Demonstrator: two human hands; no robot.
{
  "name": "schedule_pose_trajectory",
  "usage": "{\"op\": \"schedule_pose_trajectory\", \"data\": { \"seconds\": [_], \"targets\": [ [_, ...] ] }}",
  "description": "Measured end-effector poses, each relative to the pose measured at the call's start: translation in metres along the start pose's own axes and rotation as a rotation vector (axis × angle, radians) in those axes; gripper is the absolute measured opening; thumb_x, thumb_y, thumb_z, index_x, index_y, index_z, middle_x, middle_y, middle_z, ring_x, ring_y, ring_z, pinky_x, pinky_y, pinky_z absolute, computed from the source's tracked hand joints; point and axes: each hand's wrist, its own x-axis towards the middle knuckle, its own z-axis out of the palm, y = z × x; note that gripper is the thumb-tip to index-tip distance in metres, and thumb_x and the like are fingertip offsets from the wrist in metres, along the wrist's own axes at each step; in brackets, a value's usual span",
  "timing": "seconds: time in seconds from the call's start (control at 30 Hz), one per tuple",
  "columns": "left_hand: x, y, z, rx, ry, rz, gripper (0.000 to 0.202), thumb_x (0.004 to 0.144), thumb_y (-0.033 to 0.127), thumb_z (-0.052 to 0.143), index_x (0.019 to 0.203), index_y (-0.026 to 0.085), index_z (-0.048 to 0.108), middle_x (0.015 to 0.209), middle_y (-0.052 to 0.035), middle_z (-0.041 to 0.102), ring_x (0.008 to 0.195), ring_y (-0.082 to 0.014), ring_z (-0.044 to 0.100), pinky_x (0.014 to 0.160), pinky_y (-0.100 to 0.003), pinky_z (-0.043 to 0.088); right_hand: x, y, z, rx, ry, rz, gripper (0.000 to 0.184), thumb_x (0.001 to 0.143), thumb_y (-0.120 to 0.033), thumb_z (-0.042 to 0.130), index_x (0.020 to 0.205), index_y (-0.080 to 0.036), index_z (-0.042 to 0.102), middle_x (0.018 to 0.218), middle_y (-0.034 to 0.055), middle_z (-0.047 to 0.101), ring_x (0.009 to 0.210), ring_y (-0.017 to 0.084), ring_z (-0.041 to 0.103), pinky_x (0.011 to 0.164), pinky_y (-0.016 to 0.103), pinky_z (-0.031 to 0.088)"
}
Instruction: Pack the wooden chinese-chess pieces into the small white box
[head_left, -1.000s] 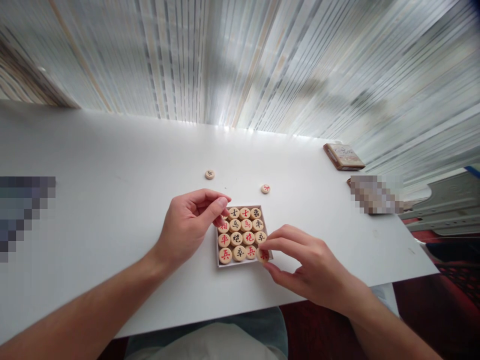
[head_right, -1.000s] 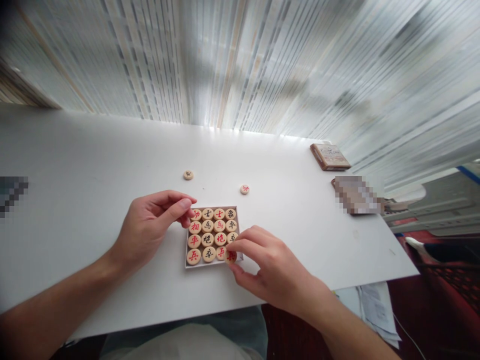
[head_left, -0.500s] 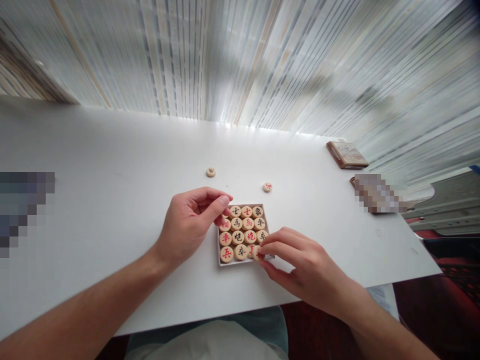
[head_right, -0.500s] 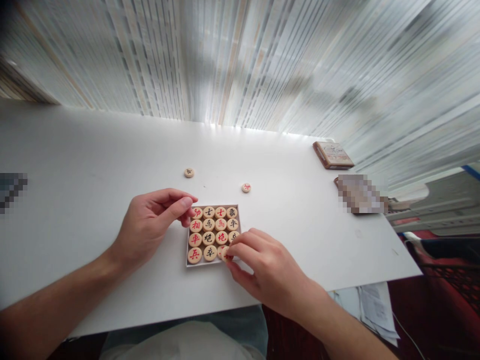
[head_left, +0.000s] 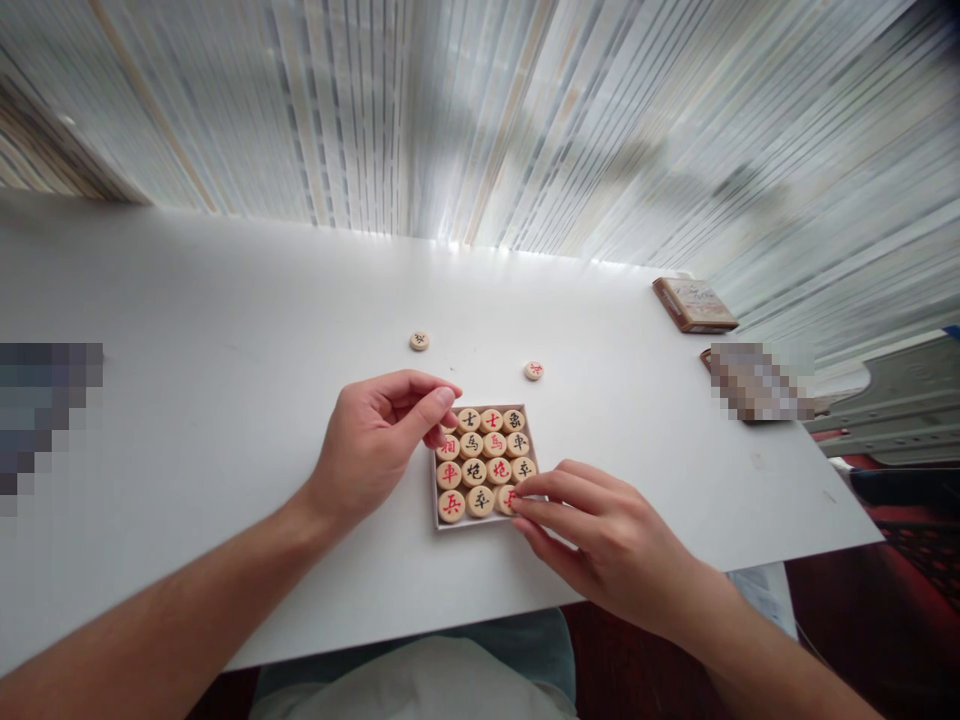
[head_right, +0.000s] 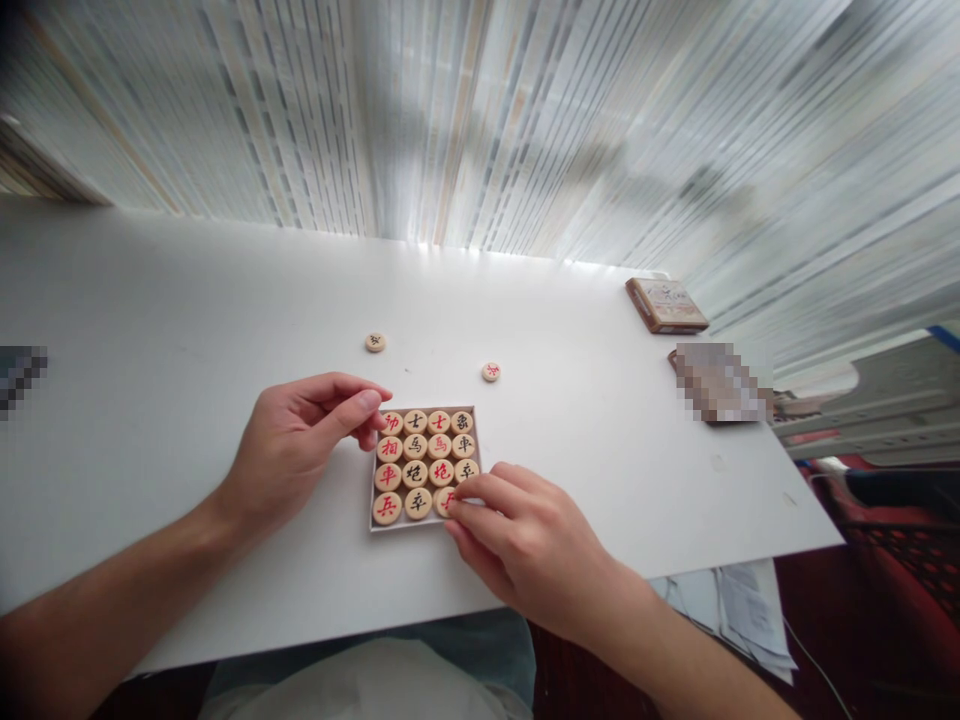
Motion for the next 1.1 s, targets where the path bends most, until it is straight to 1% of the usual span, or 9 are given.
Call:
{"op": "schedule_pose_trajectory", "data": {
  "seconds": [0.2, 0.4, 0.83, 1.0, 1.1],
  "targets": [
    [0.0, 0.0, 0.0, 0.002, -0.013, -0.013, 0.012, 0.09, 0.028, 0.081, 0.084, 0.018, 0.081, 0.064, 0.0018, 0.074, 0.057, -0.0115, 0.068, 0.059, -0.02, 0.058, 0.002, -0.003, -0.003, -0.1, -0.018, -0.05, 0.012, 0.106, -0.013, 0.064, 0.107, -0.012, 0.076, 0.099, 0.0126, 0.078, 0.077, 0.023, 0.068, 0.066, 0.038, 0.056],
    [0.0, 0.001, 0.001, -0.002, -0.006, -0.012, 0.012, 0.089, 0.027, 0.08, 0.083, 0.017, 0.081, 0.063, 0.0017, 0.073, 0.055, -0.0113, 0.067, 0.057, -0.021, 0.058, 0.003, -0.002, -0.004, -0.115, -0.035, -0.058, 0.013, 0.106, -0.013, 0.063, 0.11, -0.012, 0.075, 0.096, 0.0115, 0.075, 0.077, 0.022, 0.067, 0.067, 0.037, 0.054],
    [0.003, -0.001, -0.001, -0.006, -0.016, 0.011, 0.011, 0.091, 0.026, 0.079, 0.085, 0.017, 0.082, 0.064, 0.002, 0.073, 0.056, -0.0094, 0.065, 0.058, -0.02, 0.056, 0.003, 0.001, -0.007, -0.154, -0.05, -0.078, 0.015, 0.106, -0.013, 0.062, 0.116, -0.014, 0.073, 0.096, 0.0104, 0.075, 0.074, 0.021, 0.063, 0.064, 0.035, 0.051],
    [0.003, -0.001, -0.002, -0.011, -0.005, 0.012, 0.011, 0.09, 0.025, 0.08, 0.084, 0.017, 0.082, 0.064, 0.0017, 0.073, 0.055, -0.0097, 0.064, 0.057, -0.021, 0.056, 0.002, 0.003, -0.008, -0.106, -0.05, -0.057, 0.019, 0.106, -0.014, 0.063, 0.122, -0.016, 0.073, 0.097, 0.0092, 0.076, 0.076, 0.021, 0.067, 0.066, 0.035, 0.054],
    [0.006, -0.002, -0.005, -0.007, 0.018, 0.032, 0.01, 0.09, 0.026, 0.08, 0.084, 0.018, 0.082, 0.067, 0.0006, 0.075, 0.056, -0.0104, 0.065, 0.057, -0.022, 0.056, 0.005, 0.006, -0.015, -0.059, -0.025, -0.034, 0.016, 0.106, -0.014, 0.064, 0.117, -0.015, 0.075, 0.095, 0.0089, 0.077, 0.078, 0.021, 0.071, 0.069, 0.034, 0.056]
  ]
}}
